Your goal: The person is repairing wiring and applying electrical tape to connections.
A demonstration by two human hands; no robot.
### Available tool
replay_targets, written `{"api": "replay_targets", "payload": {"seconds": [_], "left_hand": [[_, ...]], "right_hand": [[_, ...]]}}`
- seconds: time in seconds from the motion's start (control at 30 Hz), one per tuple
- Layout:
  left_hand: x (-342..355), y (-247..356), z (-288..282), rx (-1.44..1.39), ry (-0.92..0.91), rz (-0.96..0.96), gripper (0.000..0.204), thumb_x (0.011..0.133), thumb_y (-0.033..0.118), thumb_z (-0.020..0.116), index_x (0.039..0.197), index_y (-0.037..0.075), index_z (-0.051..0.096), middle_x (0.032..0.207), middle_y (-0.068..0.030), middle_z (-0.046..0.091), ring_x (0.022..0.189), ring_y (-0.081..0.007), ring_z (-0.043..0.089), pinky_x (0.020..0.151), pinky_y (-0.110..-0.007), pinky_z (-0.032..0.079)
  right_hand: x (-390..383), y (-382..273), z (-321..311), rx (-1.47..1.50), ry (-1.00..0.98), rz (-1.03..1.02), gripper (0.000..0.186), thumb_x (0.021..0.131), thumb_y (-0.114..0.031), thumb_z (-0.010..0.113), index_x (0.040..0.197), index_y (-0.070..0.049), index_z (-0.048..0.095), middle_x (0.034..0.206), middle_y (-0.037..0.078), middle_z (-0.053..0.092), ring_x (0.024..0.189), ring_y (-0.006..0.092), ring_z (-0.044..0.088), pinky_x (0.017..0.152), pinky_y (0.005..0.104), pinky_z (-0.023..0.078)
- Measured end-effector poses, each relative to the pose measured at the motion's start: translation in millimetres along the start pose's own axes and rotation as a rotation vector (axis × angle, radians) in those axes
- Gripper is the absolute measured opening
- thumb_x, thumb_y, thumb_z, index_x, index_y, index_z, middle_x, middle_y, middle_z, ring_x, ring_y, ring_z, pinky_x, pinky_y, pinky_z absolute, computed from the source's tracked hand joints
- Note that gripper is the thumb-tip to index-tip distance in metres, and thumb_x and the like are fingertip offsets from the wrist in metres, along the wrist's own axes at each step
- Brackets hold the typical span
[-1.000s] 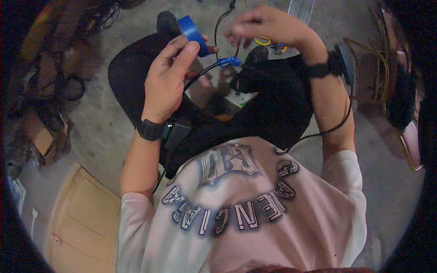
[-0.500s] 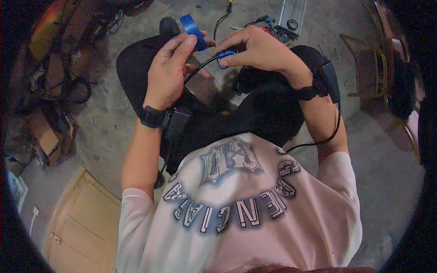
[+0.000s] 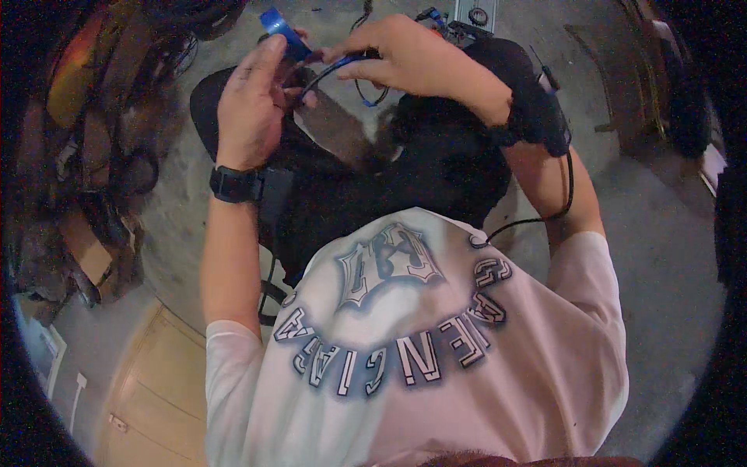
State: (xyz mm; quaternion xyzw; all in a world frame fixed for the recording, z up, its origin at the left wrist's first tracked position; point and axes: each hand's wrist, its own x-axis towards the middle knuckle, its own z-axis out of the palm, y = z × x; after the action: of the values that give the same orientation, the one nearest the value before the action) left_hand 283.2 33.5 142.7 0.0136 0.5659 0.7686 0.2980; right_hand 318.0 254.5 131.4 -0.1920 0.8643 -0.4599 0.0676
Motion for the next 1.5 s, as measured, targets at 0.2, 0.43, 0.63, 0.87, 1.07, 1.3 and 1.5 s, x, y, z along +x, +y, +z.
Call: {"api": "replay_targets", "payload": {"seconds": [0.2,0.43,0.63,0.87,1.07,1.3,1.5], "left_hand": [[-28.2,20.7,-27.3,0.076,-0.044,0.054,0.033,0.102,0.027,0.051,0.122,0.001,0.057,0.114,-0.0087,0.064,0.103,-0.0255,0.066,0.059,-0.030,0.051],[-53.4,64.3,-4.2,0.120,-0.099,0.134,0.034,0.102,0.028,0.049,0.125,0.003,0.056,0.122,-0.0103,0.062,0.105,-0.0276,0.065,0.060,-0.029,0.047],[-96.9,57.4,-27.0,0.182,0.055,0.181,0.041,0.103,0.029,0.043,0.134,0.003,0.048,0.127,-0.0108,0.060,0.109,-0.0244,0.062,0.067,-0.031,0.047],[-114.4,48.7,-89.9,0.112,-0.004,0.259,0.043,0.103,0.032,0.043,0.135,0.004,0.046,0.129,-0.0095,0.059,0.108,-0.0204,0.061,0.071,-0.031,0.045],[-38.1,77.4,-89.2,0.049,-0.061,0.200,0.041,0.103,0.035,0.045,0.134,0.009,0.048,0.125,-0.0059,0.061,0.102,-0.0142,0.059,0.074,-0.031,0.044],[8.4,60.7,-100.6,0.058,-0.024,0.167,0.041,0.102,0.037,0.046,0.133,0.010,0.050,0.124,-0.0051,0.062,0.104,-0.0134,0.059,0.074,-0.031,0.044],[31.2,73.6,-109.6,0.067,0.067,0.201,0.040,0.102,0.037,0.048,0.133,0.011,0.050,0.125,-0.0053,0.061,0.102,-0.0149,0.059,0.073,-0.028,0.045]], "right_hand": [[-32.3,21.1,-2.7,-0.142,-0.030,-0.151,0.045,0.079,-0.037,0.076,0.109,-0.006,0.068,0.085,0.011,0.066,0.067,0.0262,0.063,0.063,0.0374,0.051],[-134.9,-28.5,-83.1,0.181,-0.031,0.374,0.032,0.085,-0.026,0.074,0.102,0.001,0.069,0.069,0.001,0.061,0.056,0.0092,0.056,0.052,0.0257,0.045],[-175.5,-101.1,-96.8,0.188,0.207,0.548,0.021,0.087,-0.018,0.074,0.096,0.001,0.073,0.064,0.000,0.063,0.050,0.0067,0.054,0.044,0.0241,0.044],[-156.7,-122.8,-73.5,0.091,0.226,0.360,0.022,0.087,-0.019,0.074,0.095,0.002,0.073,0.063,-0.001,0.060,0.053,0.0059,0.052,0.047,0.0239,0.042],[-115.8,-45.7,-109.4,0.159,0.175,0.182,0.022,0.087,-0.018,0.071,0.100,0.000,0.070,0.069,0.000,0.062,0.057,0.0081,0.055,0.053,0.0241,0.045],[-89.0,18.0,-102.4,0.155,0.213,0.221,0.025,0.084,-0.015,0.074,0.104,-0.001,0.069,0.077,0.002,0.064,0.069,0.0079,0.060,0.056,0.0250,0.052],[-66.3,41.3,-115.1,-0.038,0.259,0.055,0.025,0.083,-0.011,0.074,0.104,0.000,0.069,0.082,0.004,0.068,0.072,0.0113,0.064,0.065,0.0272,0.054]]}}
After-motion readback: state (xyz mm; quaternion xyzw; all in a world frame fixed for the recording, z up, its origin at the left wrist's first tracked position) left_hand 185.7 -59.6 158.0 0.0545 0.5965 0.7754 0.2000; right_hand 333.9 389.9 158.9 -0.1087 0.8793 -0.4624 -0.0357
